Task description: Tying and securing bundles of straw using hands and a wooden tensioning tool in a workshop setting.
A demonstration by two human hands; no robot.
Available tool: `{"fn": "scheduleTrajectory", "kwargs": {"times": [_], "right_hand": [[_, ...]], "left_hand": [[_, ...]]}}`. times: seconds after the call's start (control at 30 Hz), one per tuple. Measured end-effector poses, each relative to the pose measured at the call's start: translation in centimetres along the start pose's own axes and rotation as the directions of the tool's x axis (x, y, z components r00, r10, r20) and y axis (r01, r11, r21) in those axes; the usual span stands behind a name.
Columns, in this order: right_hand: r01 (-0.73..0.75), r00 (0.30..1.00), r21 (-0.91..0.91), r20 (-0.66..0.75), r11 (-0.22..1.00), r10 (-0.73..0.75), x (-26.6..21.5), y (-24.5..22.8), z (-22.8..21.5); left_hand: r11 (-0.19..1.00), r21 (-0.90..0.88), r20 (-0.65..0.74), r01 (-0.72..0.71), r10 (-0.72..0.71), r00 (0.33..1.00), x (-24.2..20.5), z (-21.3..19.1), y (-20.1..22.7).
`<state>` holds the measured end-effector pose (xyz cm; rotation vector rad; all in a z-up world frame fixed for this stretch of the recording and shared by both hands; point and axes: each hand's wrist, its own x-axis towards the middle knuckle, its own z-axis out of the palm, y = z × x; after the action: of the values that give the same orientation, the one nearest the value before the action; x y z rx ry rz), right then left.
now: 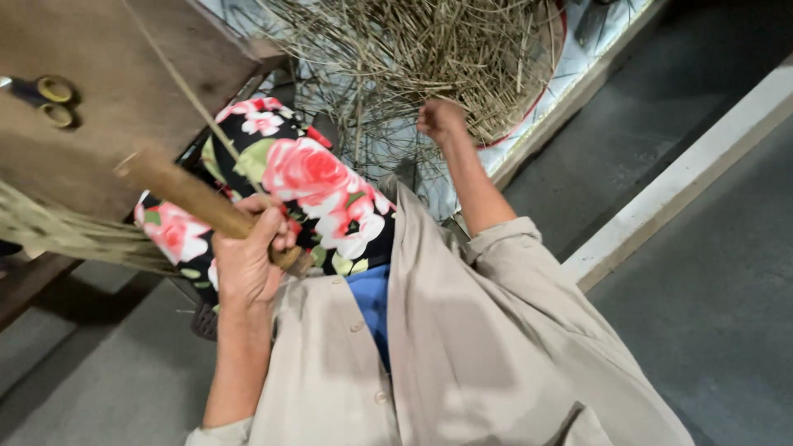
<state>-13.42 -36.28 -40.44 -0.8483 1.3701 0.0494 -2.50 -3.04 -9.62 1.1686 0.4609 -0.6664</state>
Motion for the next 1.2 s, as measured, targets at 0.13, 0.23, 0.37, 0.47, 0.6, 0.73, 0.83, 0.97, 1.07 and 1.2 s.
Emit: {"fn": "scheduleTrajectory", "kwargs": {"times": [0.13, 0.23, 0.37, 0.47, 0.6, 0.73, 0.83, 0.97, 1.07, 1.2], "right_hand": [[-0.092, 0.970, 0.024, -0.224, 0.995, 0.095, 5.1, 6.3, -2.7], [-0.154, 0.956, 0.010, -0.252, 0.988, 0.152, 8.6, 10.8, -5.4], [-0.067, 0.987, -0.124, -0.154, 0.990, 0.047, 12.6, 15.7, -7.2], [-0.031, 1.000, -0.280, -0.005, 0.959, 0.031, -0.5, 4.9, -0.6], [-0.028, 0.999, -0.132, 0.014, 0.991, 0.030, 0.2, 4.7, 1.5], [0.093, 0.995, -0.040, 0.023, 0.995, -0.092, -0.7, 2.8, 3.4], [0.264, 0.957, -0.044, 0.137, 0.963, -0.256, -7.2, -2.8, 6.6], [0.647, 0.678, -0.006, 0.462, 0.762, -0.572, -20.8, -10.1, 11.7], [0.897, 0.281, 0.104, 0.617, 0.430, -0.735, -27.3, -10.6, 14.7], [0.931, 0.188, 0.080, 0.731, 0.356, -0.656, -33.2, -8.2, 17.6]], "left_hand": [[0.999, 0.016, -0.019, 0.039, -0.039, 0.999, 0.4, -1.0, 0.1], [0.996, 0.024, -0.029, 0.089, -0.089, 0.996, 0.6, -1.4, 0.1], [0.994, 0.024, -0.053, 0.109, -0.108, 0.993, 0.9, -2.0, -0.1], [0.996, 0.011, -0.061, 0.089, -0.089, 0.994, 1.0, -1.4, 0.1], [0.996, 0.025, -0.056, 0.089, -0.088, 0.995, 1.2, -1.6, 0.4], [0.998, 0.030, -0.047, 0.050, -0.048, 0.998, 1.4, -1.8, 0.4], [1.000, 0.010, -0.042, 0.006, -0.005, 0.999, 1.1, -1.2, 0.8], [0.997, -0.017, -0.021, -0.077, 0.077, 0.997, 0.8, -0.8, 0.6], [0.981, 0.016, 0.001, -0.193, 0.193, 0.981, 0.4, 0.6, 1.4], [0.961, -0.010, -0.032, -0.278, 0.278, 0.960, -1.0, 0.5, 1.8]]}}
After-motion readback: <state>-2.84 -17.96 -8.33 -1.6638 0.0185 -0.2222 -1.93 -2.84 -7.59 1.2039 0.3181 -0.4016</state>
